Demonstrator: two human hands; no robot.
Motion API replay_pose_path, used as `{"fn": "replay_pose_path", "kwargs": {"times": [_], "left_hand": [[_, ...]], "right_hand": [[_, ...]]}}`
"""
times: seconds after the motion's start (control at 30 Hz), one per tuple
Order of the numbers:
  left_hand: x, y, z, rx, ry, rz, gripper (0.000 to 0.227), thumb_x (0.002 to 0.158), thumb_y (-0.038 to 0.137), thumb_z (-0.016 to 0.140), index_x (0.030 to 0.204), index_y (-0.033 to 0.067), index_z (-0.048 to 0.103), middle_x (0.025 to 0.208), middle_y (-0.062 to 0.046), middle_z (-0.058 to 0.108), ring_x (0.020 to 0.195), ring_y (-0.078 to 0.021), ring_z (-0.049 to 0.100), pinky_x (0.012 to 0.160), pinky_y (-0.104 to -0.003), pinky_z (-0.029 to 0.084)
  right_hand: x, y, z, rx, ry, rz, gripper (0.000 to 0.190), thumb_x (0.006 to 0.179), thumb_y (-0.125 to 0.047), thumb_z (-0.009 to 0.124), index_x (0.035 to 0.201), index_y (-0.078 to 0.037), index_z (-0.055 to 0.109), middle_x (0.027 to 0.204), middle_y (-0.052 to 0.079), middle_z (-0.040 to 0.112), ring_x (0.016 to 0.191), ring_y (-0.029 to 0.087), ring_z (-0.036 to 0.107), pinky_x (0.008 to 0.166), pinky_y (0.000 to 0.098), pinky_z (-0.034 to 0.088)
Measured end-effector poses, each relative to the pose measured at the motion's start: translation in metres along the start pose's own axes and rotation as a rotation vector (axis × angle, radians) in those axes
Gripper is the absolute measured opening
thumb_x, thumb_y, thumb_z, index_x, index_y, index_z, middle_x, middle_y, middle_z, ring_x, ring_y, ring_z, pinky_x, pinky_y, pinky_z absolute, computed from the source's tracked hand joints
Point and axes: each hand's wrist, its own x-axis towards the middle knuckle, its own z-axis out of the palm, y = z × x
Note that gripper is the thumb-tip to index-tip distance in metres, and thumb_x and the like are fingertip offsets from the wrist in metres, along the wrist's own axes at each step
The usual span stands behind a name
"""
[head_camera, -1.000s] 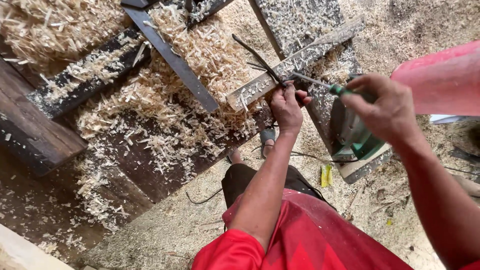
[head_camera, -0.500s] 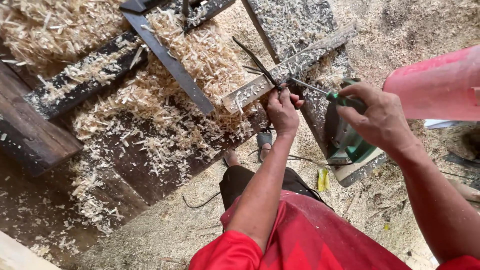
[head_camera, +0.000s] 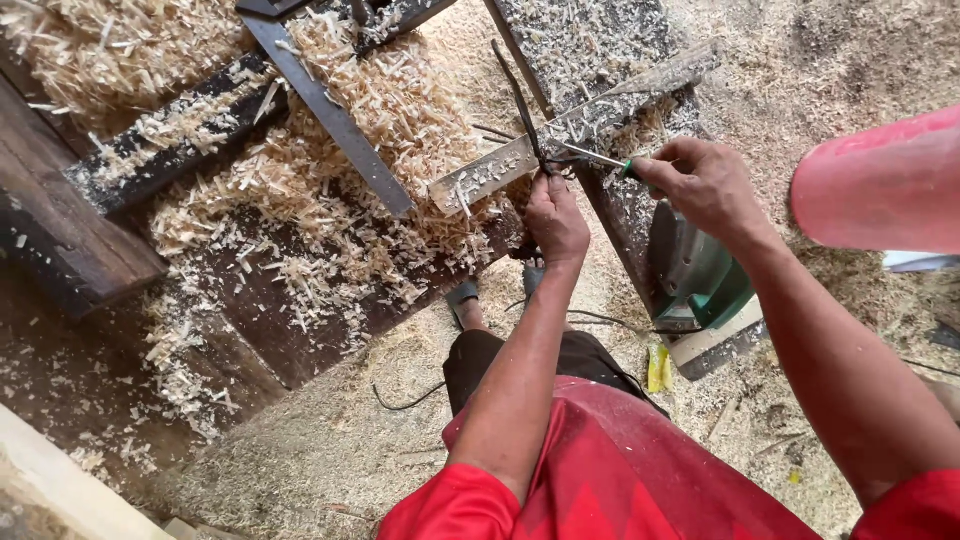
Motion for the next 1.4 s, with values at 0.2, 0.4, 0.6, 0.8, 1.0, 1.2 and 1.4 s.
{"fn": "replay_pose_path", "kwargs": {"times": [0.2, 0.4, 0.6, 0.8, 1.0, 1.2, 1.4], "left_hand": [[0.005, -0.002, -0.002, 0.042, 0.024, 0.086, 0.037, 0.111, 0.031, 0.043, 0.097, 0.0052, 0.065, 0.066, -0.001, 0.057, 0.056, -0.0127, 0.052, 0.05, -0.033, 0.041], [0.001, 0.012, -0.001, 0.09, 0.135, 0.235, 0.038, 0.108, 0.033, 0.046, 0.102, 0.0021, 0.067, 0.064, -0.002, 0.059, 0.056, -0.0147, 0.054, 0.054, -0.036, 0.043], [-0.002, 0.018, 0.0, 0.14, 0.103, -0.004, 0.044, 0.109, 0.037, 0.044, 0.096, 0.0031, 0.068, 0.064, -0.012, 0.06, 0.056, -0.0226, 0.055, 0.052, -0.042, 0.041], [0.013, 0.0, 0.0, 0.255, 0.126, 0.214, 0.048, 0.11, 0.031, 0.038, 0.086, 0.0005, 0.067, 0.07, -0.016, 0.066, 0.062, -0.025, 0.063, 0.059, -0.046, 0.049], [0.015, -0.005, 0.009, 0.273, 0.154, 0.198, 0.043, 0.109, 0.029, 0.041, 0.094, 0.0001, 0.069, 0.078, -0.014, 0.07, 0.067, -0.0224, 0.065, 0.059, -0.04, 0.05], [-0.009, 0.012, 0.0, -0.106, -0.019, -0.064, 0.037, 0.106, 0.034, 0.046, 0.107, 0.0045, 0.067, 0.077, -0.01, 0.071, 0.058, -0.0161, 0.066, 0.048, -0.032, 0.057], [-0.037, 0.009, 0.005, 0.305, -0.184, 0.194, 0.034, 0.108, 0.033, 0.056, 0.099, 0.0106, 0.08, 0.085, -0.008, 0.08, 0.066, -0.0196, 0.069, 0.061, -0.042, 0.059]], "right_hand": [[0.024, 0.024, 0.005, -0.116, -0.063, -0.066, 0.03, 0.098, -0.038, 0.073, 0.098, -0.008, 0.079, 0.079, 0.005, 0.075, 0.069, 0.011, 0.069, 0.06, 0.0288, 0.055], [0.04, 0.053, 0.028, 0.07, -0.102, -0.235, 0.033, 0.099, -0.037, 0.072, 0.094, -0.006, 0.077, 0.077, 0.005, 0.074, 0.065, 0.01, 0.067, 0.055, 0.0246, 0.053], [0.046, 0.037, 0.053, 0.341, -0.21, -0.079, 0.032, 0.102, -0.034, 0.073, 0.094, -0.003, 0.075, 0.072, 0.005, 0.066, 0.06, 0.009, 0.057, 0.049, 0.0254, 0.042], [0.022, -0.03, 0.031, -0.337, 0.045, -0.628, 0.031, 0.097, -0.034, 0.078, 0.098, -0.002, 0.076, 0.07, 0.012, 0.071, 0.055, 0.015, 0.062, 0.05, 0.0294, 0.047], [-0.017, -0.109, 0.018, -0.065, -0.223, -0.587, 0.018, 0.098, -0.028, 0.072, 0.098, -0.01, 0.074, 0.08, 0.0, 0.071, 0.054, 0.009, 0.063, 0.041, 0.0265, 0.052], [-0.006, -0.076, -0.057, 0.131, 0.187, -0.701, 0.021, 0.117, -0.021, 0.072, 0.107, -0.003, 0.072, 0.09, 0.007, 0.073, 0.072, 0.006, 0.07, 0.05, 0.022, 0.054], [-0.052, 0.017, -0.071, -0.197, 0.165, -0.165, 0.029, 0.104, -0.03, 0.074, 0.108, -0.002, 0.076, 0.092, 0.012, 0.074, 0.074, 0.016, 0.069, 0.059, 0.0312, 0.057]]}}
